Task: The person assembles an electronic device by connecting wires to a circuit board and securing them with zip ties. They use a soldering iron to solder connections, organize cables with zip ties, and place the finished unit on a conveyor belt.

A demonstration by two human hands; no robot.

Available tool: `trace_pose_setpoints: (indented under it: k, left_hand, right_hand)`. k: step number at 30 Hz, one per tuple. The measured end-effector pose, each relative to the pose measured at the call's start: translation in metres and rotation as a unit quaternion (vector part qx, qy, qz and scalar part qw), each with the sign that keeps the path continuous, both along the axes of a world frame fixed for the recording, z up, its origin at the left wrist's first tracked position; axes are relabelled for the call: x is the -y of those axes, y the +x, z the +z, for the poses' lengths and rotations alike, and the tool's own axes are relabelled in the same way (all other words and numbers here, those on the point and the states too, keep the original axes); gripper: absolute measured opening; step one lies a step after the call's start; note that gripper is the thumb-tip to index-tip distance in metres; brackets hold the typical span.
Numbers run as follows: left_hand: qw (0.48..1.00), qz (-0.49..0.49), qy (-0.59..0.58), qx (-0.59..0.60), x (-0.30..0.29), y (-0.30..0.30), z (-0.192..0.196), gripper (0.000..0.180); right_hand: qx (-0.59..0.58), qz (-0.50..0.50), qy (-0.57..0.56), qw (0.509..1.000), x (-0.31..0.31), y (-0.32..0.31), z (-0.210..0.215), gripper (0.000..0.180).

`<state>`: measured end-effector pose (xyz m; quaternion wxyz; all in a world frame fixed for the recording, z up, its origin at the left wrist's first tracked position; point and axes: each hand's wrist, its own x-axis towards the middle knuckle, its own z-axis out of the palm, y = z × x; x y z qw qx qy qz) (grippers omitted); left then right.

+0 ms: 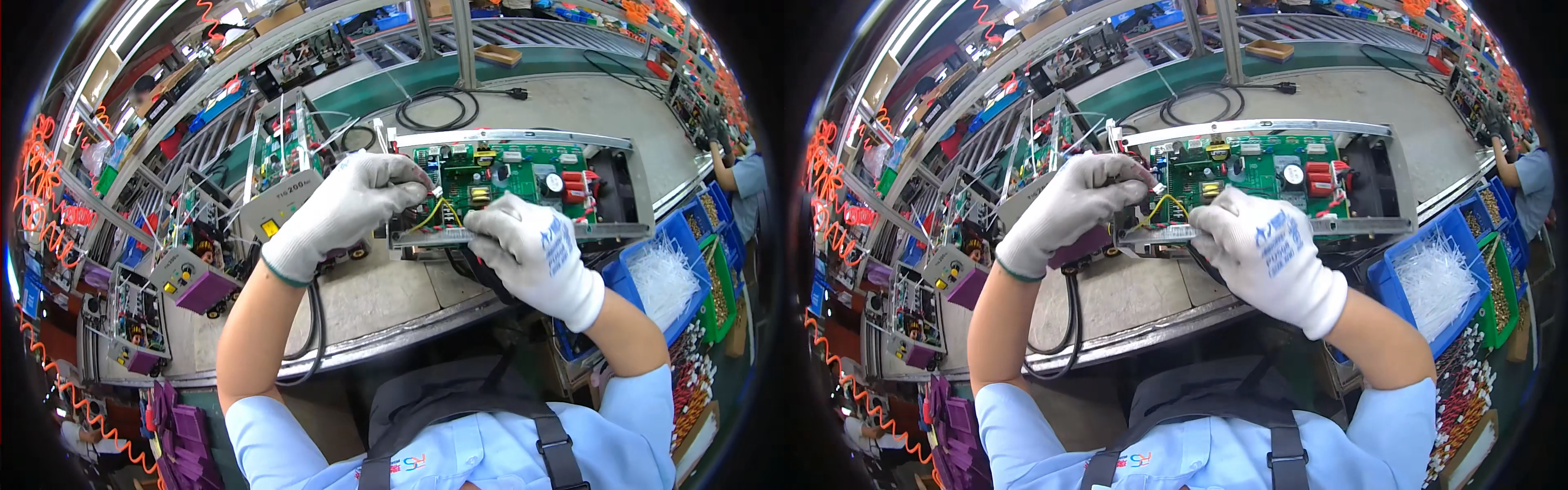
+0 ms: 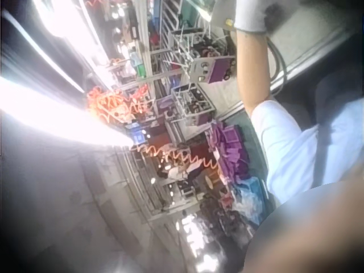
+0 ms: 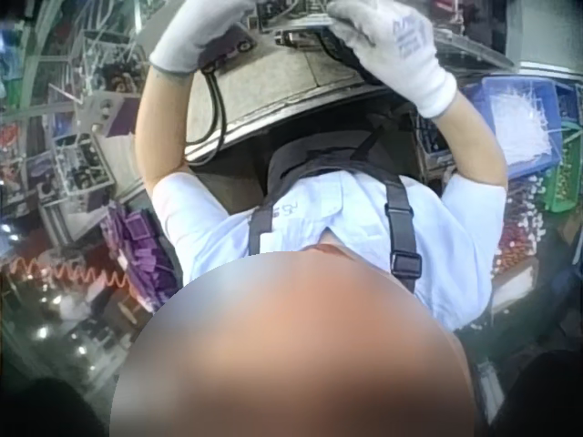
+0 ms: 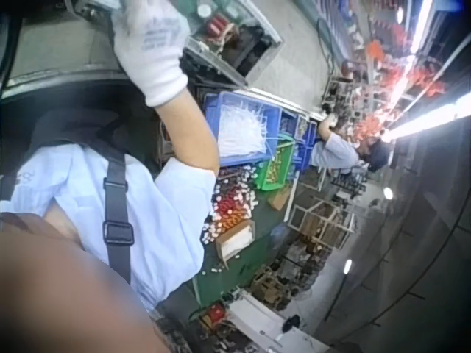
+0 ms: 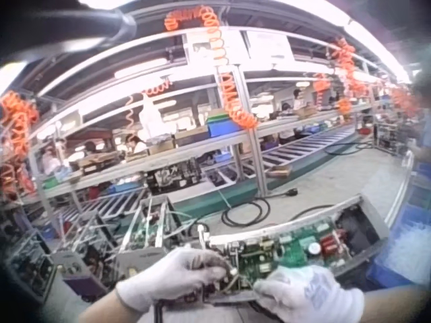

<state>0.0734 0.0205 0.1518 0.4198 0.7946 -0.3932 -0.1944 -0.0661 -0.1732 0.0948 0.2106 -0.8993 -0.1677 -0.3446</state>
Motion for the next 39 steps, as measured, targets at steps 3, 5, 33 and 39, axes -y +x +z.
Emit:
trace_pose_setpoints:
  k: [3,5,33,39]
  left_hand:
    - [0.996,0.012,-0.02,-0.084,-0.017,-0.022,0.005,0.022]
    - [0.993,0.02,-0.038,-0.114,-0.022,-0.028,0.006,0.025]
    - [0.978,0.004,-0.162,-0.132,-0.002,0.054,-0.033,0.027]
    - [0.991,0.057,-0.077,-0.096,0.019,0.054,-0.013,0.025]
  right_hand:
    - [0.01,0.002,-0.013,1.0,-0.008,-0.013,-0.007,0.022]
    - [0.009,0.007,-0.01,1.0,-0.011,-0.018,-0.011,0.023]
    - [-0.242,0.095,0.284,0.923,0.022,0.095,0.019,0.012]
    - [-0.247,0.123,0.133,0.952,0.032,0.142,0.057,0.018]
